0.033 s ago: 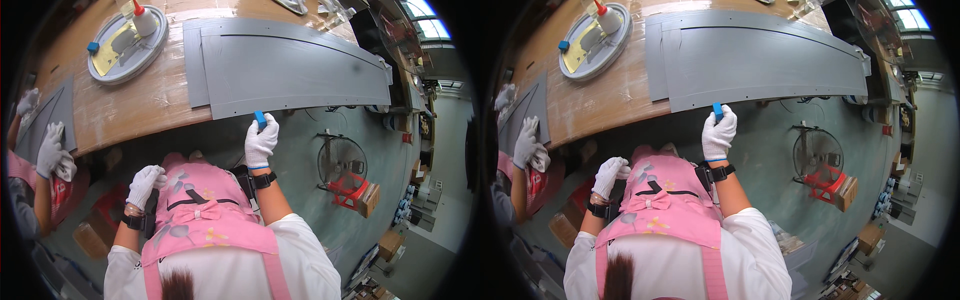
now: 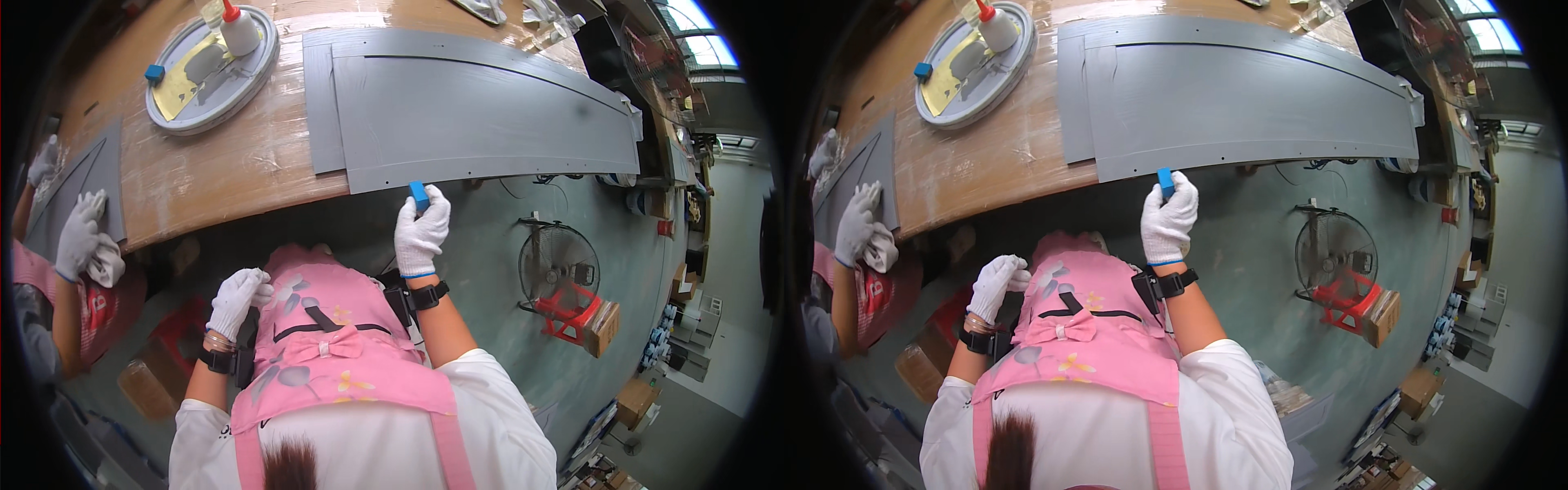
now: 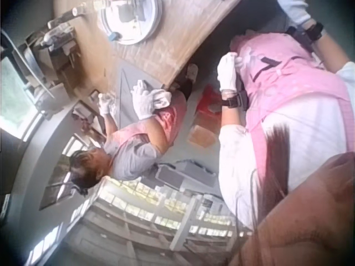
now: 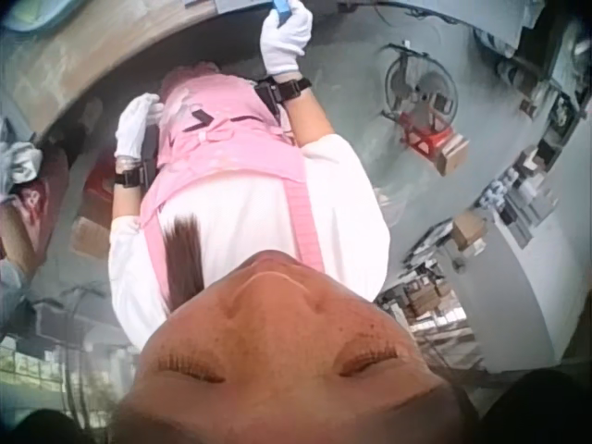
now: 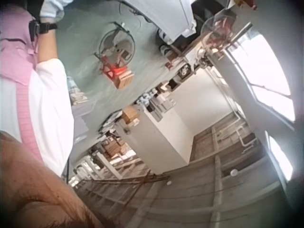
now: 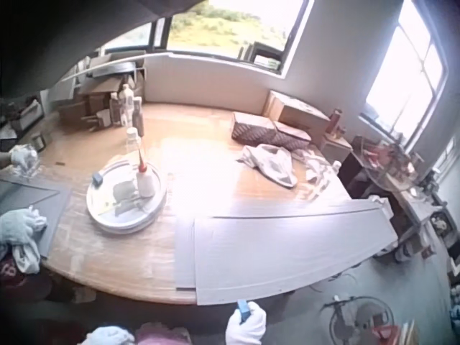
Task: The recorder uses a scraper and sanding block to finish the surface of a grey furniture panel.
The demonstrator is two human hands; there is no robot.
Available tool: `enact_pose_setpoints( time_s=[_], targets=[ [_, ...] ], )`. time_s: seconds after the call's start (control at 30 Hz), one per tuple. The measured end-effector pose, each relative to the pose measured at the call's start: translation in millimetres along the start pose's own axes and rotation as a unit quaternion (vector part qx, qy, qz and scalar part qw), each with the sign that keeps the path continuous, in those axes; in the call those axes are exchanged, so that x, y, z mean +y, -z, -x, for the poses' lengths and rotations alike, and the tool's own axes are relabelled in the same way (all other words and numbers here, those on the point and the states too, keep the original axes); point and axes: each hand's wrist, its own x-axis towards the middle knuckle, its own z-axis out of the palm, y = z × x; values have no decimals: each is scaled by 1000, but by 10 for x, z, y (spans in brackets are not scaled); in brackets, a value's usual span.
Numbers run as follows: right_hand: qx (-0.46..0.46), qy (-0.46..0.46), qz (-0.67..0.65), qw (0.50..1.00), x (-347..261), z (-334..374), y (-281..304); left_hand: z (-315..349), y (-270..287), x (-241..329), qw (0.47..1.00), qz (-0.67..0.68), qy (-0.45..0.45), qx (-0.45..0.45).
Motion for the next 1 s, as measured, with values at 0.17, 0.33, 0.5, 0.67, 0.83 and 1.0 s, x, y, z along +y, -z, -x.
enact_pose_setpoints(
  time_s=[0.17,0.33,0.5,0.67,0.83,1.0],
  targets=[
    [-90,117,-80,986,-336,347,-225,-19,34,-36,1000,3,-5,-9],
    [-38,70,-20,997,-208,198,-151,-29,120,-115,1000,16,-13,-6],
    [-63,194,-37,978,-389,328,-286,-40,132,-167,1000,19,-3,-1],
    [-60,163,-37,984,-368,300,-233,-36,149,-156,1000,21,-4,7],
    [-92,186,-57,977,-376,333,-270,-53,135,-153,1000,18,-2,3],
    [-81,215,-32,973,-404,299,-250,-49,120,-92,1000,17,-4,2]
  ],
)
